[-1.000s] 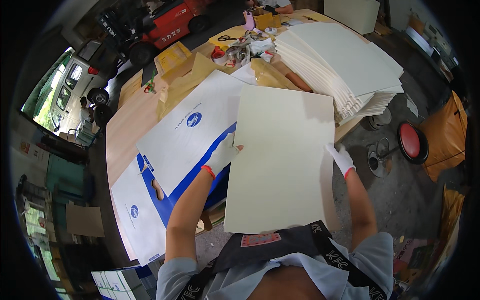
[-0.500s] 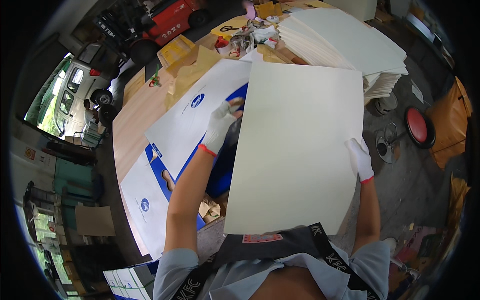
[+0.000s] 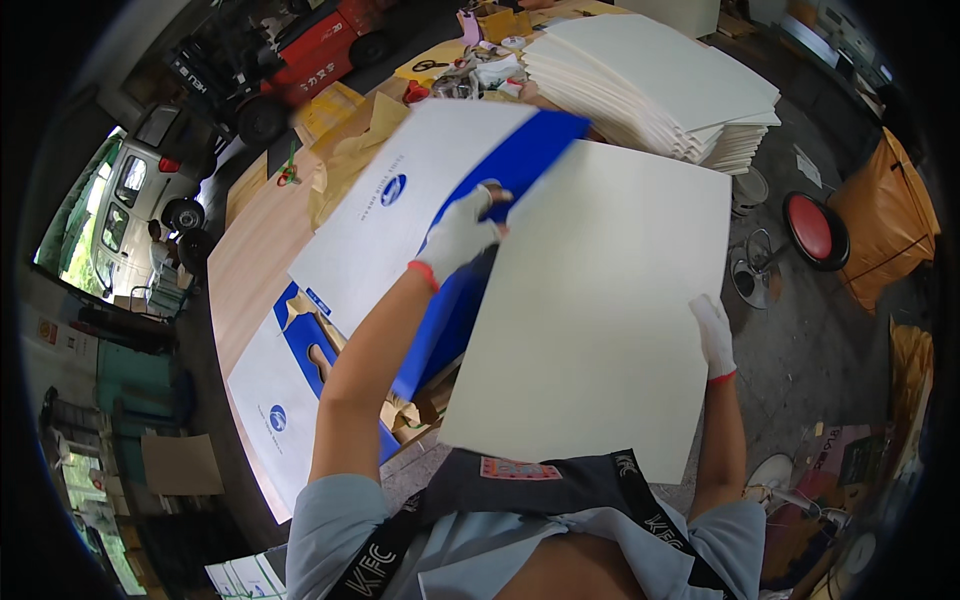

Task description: The person repeatedly picks up stacks of white rectangular panels, aligns them, and places them onto a growing pile on a wooden workbench. The person also handles a blue and white branded box, placing panels inside it.

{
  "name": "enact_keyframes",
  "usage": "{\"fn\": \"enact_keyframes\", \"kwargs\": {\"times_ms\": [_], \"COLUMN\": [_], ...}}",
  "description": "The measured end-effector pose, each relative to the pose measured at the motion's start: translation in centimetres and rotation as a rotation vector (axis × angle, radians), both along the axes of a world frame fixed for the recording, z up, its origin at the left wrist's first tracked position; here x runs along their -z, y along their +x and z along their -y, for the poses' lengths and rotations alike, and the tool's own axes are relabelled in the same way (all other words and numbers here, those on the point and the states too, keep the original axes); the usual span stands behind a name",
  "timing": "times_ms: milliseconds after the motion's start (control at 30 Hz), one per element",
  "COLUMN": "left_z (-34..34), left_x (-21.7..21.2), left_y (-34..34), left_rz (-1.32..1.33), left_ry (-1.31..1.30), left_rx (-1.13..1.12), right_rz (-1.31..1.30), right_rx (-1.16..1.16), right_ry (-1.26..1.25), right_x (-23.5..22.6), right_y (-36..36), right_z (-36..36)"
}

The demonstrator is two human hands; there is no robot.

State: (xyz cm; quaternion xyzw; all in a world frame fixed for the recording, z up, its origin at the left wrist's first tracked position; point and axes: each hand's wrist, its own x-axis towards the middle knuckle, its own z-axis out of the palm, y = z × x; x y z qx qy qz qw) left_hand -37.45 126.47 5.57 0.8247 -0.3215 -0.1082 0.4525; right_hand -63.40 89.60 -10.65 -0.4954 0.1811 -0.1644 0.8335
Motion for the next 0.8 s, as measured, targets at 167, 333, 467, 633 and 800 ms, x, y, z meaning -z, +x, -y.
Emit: {"fn": "enact_keyframes", "kwargs": {"times_ms": [167,333,467,633,800], "left_z": [2.1,6.6,9.2,10.6,11.4], "left_x": [-5.4,-0.8,0.2,-1.9,0.2], "left_y": [-3.7,-4.5,-6.0,-7.3,-6.6], "left_rz": [-0.36,-0.208,-0.052,-0.082,0.062], "left_ry": [0.023,0.124,0.298,0.336,0.273], "left_rx": [0.08,0.073,0.014,0.024,-0.019], "right_rz": [-0.007,0.04,-0.108,-0.023,0.331], "right_rx": [0.09,0.122,0.166,0.176,0.176], "right_ry": [0.061,-0.153,-0.171,-0.287,0.304], "right_x": [-3.3,-1.6,-4.3,-3.8,0.3], "right_y": [0.2,6.2,11.2,16.3,21.5], "right_z": [-0.6,-4.0,-10.4,-14.4,-17.2]}}
